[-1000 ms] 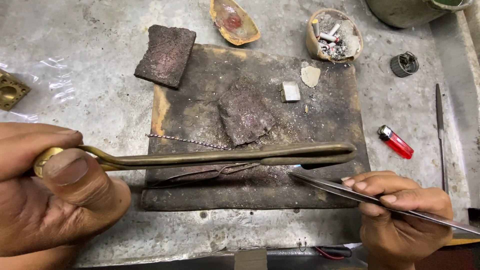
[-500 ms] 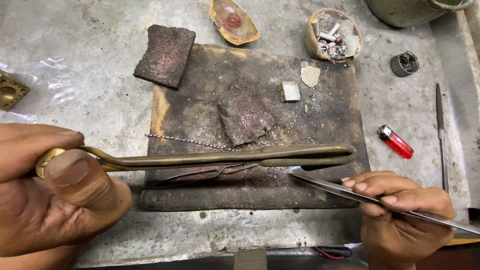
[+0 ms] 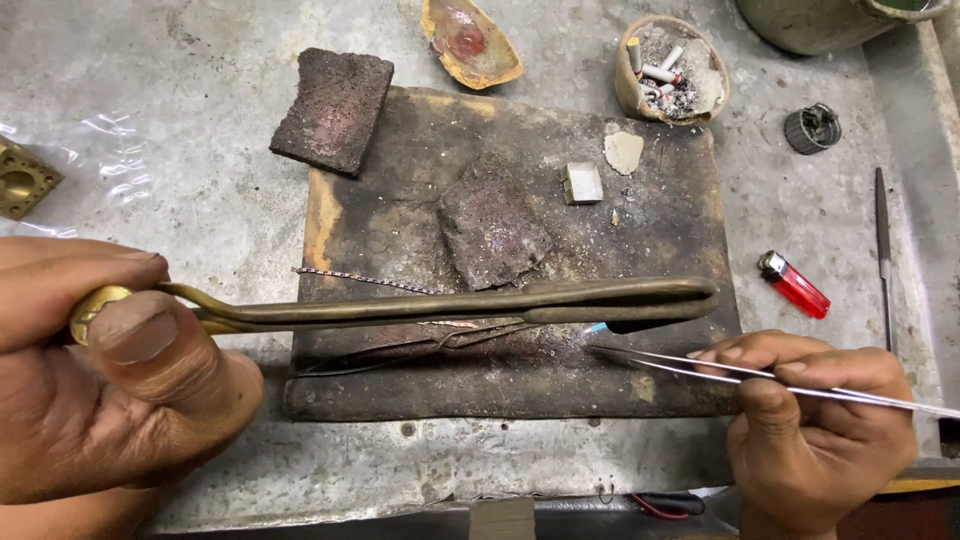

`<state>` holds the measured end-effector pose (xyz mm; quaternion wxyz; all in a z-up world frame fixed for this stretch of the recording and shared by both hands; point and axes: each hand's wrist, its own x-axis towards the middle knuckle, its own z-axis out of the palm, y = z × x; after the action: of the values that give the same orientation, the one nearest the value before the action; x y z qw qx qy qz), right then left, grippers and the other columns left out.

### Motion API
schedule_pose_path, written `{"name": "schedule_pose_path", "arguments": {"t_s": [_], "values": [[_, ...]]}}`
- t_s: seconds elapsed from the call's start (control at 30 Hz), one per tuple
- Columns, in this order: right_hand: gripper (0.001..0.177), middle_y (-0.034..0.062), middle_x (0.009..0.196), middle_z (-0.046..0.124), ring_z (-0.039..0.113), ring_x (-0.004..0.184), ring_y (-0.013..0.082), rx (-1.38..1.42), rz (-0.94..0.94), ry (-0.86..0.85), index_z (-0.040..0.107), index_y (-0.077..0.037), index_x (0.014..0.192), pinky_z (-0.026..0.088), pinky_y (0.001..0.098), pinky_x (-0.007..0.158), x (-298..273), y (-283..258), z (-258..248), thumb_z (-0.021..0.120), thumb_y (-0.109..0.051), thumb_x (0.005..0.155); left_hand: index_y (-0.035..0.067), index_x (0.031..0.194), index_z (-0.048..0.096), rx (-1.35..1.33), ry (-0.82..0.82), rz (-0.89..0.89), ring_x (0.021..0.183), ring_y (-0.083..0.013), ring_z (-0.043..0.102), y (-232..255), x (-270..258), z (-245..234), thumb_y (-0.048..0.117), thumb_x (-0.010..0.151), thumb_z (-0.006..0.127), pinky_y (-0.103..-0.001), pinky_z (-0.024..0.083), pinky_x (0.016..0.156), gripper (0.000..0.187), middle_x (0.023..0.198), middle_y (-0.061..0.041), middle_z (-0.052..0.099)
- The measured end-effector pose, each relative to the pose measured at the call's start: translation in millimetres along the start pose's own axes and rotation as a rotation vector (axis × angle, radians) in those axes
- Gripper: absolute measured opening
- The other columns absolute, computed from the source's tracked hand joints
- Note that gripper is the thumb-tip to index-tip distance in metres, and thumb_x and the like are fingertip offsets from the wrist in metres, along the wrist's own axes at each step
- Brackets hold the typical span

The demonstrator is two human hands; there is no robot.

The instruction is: Soldering and adjusting a metal chain on a jewelry workbench using a torch and tweezers.

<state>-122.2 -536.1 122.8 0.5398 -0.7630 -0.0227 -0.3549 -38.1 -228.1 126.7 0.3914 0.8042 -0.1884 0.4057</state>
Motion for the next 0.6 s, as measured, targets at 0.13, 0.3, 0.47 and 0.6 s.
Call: {"name": "schedule_pose_path", "arguments": {"t_s": [0.13,0.3,0.47,0.6], "values": [[0.02,0.0158,0.077,0.05,0.055,0.068,0.0226,0.096,0.103,0.019,0.035,-0.009,0.089,0.054,0.0335,0.072,11,3,-7,0.053,-0.01,0.08,-0.019,0.092,0.048,0.074,-0.067,-0.02,0.073,-0.0323,0.045,-7,3,-13,0.003,0.091,0.043,-0.039,0.036,0.076,0.022,0.081,-0.025,0.046],[0.018,0.0176,0.08,0.049,0.055,0.071,0.0201,0.116,0.079,-0.135,0.034,-0.006,0.092,0.055,0.0278,0.07,53,6,4,0.049,-0.013,0.086,-0.023,0.087,0.042,0.07,0.047,0.073,0.07,-0.0357,0.041,-18,13,-8,0.003,0.094,0.036,-0.043,0.034,0.074,0.028,0.079,-0.028,0.04],[0.02,0.0157,0.083,0.051,0.056,0.072,0.0195,0.214,0.077,-0.292,0.036,-0.007,0.091,0.049,0.0258,0.071,87,15,38,0.053,-0.014,0.084,-0.016,0.064,0.031,0.08,0.232,0.25,0.068,-0.0449,0.046,-29,23,-4,0.001,0.099,0.032,-0.051,0.039,0.072,0.039,0.071,-0.036,0.042],[0.023,0.0144,0.082,0.052,0.056,0.073,0.0197,0.242,0.091,-0.296,0.035,-0.008,0.089,0.05,0.0282,0.074,90,19,50,0.055,-0.018,0.082,-0.015,0.073,0.031,0.139,0.163,0.232,0.07,-0.0425,0.043,-26,28,-8,0.001,0.1,0.03,-0.05,0.037,0.071,0.032,0.078,-0.033,0.042]]}}
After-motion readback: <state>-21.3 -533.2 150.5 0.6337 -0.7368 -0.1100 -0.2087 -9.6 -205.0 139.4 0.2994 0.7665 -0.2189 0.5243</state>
